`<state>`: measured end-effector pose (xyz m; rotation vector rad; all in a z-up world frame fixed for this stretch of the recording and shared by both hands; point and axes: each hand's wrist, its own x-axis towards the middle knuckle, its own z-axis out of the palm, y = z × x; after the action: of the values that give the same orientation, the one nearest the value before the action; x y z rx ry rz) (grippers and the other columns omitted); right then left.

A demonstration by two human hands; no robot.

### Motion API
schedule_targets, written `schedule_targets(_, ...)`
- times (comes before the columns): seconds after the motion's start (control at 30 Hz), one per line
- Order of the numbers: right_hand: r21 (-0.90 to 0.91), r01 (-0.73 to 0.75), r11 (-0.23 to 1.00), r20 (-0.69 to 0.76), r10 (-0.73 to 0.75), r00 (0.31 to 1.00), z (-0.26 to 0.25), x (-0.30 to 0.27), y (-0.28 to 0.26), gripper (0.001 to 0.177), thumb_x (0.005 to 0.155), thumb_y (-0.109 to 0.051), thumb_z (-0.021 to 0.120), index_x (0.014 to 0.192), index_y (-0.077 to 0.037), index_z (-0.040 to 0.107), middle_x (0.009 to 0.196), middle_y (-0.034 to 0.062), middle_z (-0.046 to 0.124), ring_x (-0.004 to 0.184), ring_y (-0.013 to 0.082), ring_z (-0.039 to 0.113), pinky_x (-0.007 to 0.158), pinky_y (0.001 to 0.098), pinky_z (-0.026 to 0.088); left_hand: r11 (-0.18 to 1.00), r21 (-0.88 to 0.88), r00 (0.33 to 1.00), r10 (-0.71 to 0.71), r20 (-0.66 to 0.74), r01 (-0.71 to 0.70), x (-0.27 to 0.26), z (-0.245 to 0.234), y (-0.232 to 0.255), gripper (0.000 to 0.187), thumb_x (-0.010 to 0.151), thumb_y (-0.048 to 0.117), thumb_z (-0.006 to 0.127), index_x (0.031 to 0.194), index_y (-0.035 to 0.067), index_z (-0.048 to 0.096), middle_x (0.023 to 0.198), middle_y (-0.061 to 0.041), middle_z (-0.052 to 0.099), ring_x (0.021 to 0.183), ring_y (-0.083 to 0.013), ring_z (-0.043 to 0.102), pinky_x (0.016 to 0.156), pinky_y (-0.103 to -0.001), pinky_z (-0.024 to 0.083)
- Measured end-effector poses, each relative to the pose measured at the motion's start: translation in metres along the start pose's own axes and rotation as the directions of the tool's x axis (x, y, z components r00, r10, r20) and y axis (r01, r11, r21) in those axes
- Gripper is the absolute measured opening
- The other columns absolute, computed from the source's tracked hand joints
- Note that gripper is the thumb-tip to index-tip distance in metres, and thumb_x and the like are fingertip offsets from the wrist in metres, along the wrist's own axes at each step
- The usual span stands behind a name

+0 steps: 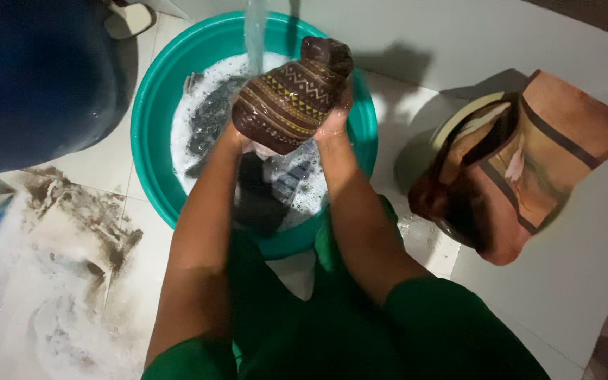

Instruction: The person washes several items of clothing by hand in a green basin under running water, scrubbing the fabric against itself and then placing the items in a nearby bucket.

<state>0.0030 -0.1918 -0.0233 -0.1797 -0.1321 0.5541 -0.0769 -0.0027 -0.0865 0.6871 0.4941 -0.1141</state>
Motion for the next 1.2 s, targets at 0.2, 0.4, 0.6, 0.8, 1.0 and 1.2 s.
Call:
schedule_targets(0.2, 0.013, 0.019, 1.000, -0.024, -0.018, 1.000, 0.005, -0.005, -0.013, 0.052, 0.105, -0.051, 0.053, 0.123, -0.005, 0.067, 0.118, 0.0151, 0.073, 0.105, 0.0308, 0.070, 0.095, 0.0487, 0.059, 0.972, 0.233, 0.999, -0.033, -0.041, 0.041, -0.012, 0.027, 0.003, 0.033, 0.104, 0.025, 0.056, 0.132, 0.009, 0.064, 0.125, -0.010, 0.072, 0.106, -0.0223, 0.073, 0.088, -0.041, 0.062)
schedule_targets(0.4, -0.230, 0.042, 0.972, -0.001, -0.044, 0.999, 0.054, -0.017, -0.068, 0.060, 0.101, -0.056, 0.055, 0.128, -0.004, 0.063, 0.123, 0.0164, 0.069, 0.111, 0.0315, 0.070, 0.097, 0.0524, 0.058, 0.960, 0.152, 0.970, 0.221, 0.097, -0.234, -0.021, 0.068, -0.007, 0.038, 0.105, 0.026, 0.052, 0.137, 0.006, 0.056, 0.130, -0.011, 0.067, 0.115, -0.0239, 0.068, 0.097, -0.042, 0.059)
schedule_targets(0.6, -0.897, 0.438, 0.050, 0.330, -0.583, 0.742, 0.086, -0.087, -0.202, 0.054, 0.104, -0.037, 0.070, 0.143, -0.004, 0.051, 0.137, 0.0184, 0.060, 0.131, 0.0329, 0.057, 0.115, 0.0494, 0.048, 0.708, 0.250, 0.719, 0.501, 0.481, -0.660, -0.060, 0.195, -0.038, 0.054, 0.104, 0.005, 0.065, 0.149, 0.013, 0.036, 0.143, -0.009, 0.052, 0.132, -0.0209, 0.054, 0.112, -0.042, 0.051)
schedule_targets(0.8, -0.948, -0.051, -0.314, 0.224, -0.773, 0.593, 0.072, -0.200, -0.344, 0.069, 0.107, -0.039, 0.060, 0.158, -0.007, 0.026, 0.160, 0.0208, 0.038, 0.150, 0.0368, 0.044, 0.129, 0.0477, 0.031, 0.793, 0.197, 0.616, 0.264, 0.742, -0.577, 0.000, 0.301, -0.141, 0.040, 0.104, 0.008, 0.070, 0.138, 0.009, 0.049, 0.134, -0.009, 0.059, 0.120, -0.0205, 0.055, 0.105, -0.037, 0.051)
schedule_targets(1.0, -0.879, -0.388, -0.276, 0.157, -0.938, 0.310, -0.005, -0.247, -0.415, 0.123, 0.096, -0.060, 0.084, 0.159, 0.004, 0.000, 0.161, 0.0395, 0.004, 0.147, 0.0513, 0.018, 0.117, 0.0541, 0.026, 0.156, 0.740, 0.753, 0.225, 0.618, -0.654, 0.011, 0.319, -0.215, 0.060, 0.081, 0.023, 0.088, 0.127, 0.000, 0.057, 0.114, -0.020, 0.067, 0.103, -0.0333, 0.060, 0.087, -0.042, 0.052)
schedule_targets(1.2, -0.825, -0.421, -0.377, 0.340, -0.926, 0.164, 0.024, -0.219, -0.311, 0.083, 0.092, -0.053, 0.071, 0.148, 0.002, 0.042, 0.150, 0.0371, 0.027, 0.132, 0.0445, 0.046, 0.104, 0.0503, 0.051, 0.167, 0.819, 0.833, 0.035, 0.552, -0.549, -0.007, 0.289, -0.169, 0.074, 0.076, 0.033, 0.087, 0.135, 0.006, 0.052, 0.117, -0.020, 0.070, 0.099, -0.0334, 0.070, 0.084, -0.043, 0.055)
